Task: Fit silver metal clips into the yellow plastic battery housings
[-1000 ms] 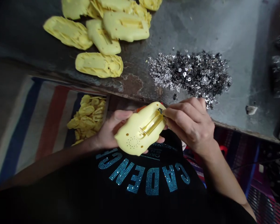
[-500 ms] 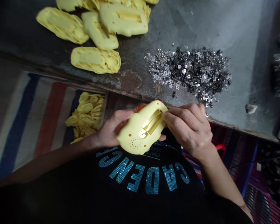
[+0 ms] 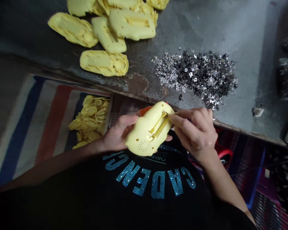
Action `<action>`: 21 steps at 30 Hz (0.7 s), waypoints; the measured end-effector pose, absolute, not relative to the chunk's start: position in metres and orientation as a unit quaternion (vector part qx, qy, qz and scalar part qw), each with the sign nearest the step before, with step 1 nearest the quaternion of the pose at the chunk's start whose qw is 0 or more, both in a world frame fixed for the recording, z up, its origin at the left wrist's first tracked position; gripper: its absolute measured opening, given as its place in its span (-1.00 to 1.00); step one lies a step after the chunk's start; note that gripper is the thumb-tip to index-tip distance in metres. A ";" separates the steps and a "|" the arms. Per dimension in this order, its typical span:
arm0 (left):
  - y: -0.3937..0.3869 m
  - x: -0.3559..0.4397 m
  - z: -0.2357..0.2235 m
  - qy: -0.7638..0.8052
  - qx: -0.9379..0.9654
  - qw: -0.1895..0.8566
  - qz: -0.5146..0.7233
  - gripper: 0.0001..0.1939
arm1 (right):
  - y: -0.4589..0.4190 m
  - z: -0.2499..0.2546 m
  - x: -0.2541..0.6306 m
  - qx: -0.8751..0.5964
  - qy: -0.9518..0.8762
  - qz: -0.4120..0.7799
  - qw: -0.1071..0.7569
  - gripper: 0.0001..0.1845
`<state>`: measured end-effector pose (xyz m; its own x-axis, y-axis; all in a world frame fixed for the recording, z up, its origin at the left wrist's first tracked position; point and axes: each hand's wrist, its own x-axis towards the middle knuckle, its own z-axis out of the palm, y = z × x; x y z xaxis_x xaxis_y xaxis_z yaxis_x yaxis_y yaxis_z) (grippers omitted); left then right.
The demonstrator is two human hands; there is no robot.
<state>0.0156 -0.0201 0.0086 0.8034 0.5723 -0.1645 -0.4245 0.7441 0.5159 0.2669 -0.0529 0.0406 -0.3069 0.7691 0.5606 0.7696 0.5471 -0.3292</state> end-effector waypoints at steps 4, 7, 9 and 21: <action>-0.029 0.015 0.007 0.200 0.248 0.898 0.304 -0.06 | -0.037 0.050 0.275 -0.495 -0.760 0.231 0.352 -0.70; -0.036 0.012 0.013 0.220 0.289 0.873 0.325 -0.27 | -0.029 0.056 0.278 -0.478 -0.746 0.334 0.320 -0.70; -0.040 0.008 0.016 0.225 0.323 0.855 0.338 -0.40 | -0.028 0.057 0.276 -0.479 -0.742 0.340 0.323 -0.75; -0.045 -0.016 0.008 0.212 0.409 0.815 0.350 -0.45 | -0.037 0.021 0.264 -0.461 -0.634 0.451 0.427 -0.73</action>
<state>-0.0164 -0.0449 0.0081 0.6651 0.7443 -0.0599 -0.3966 0.4201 0.8162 0.2637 -0.0366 0.0211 -0.2111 0.9693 0.1260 0.2001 0.1691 -0.9651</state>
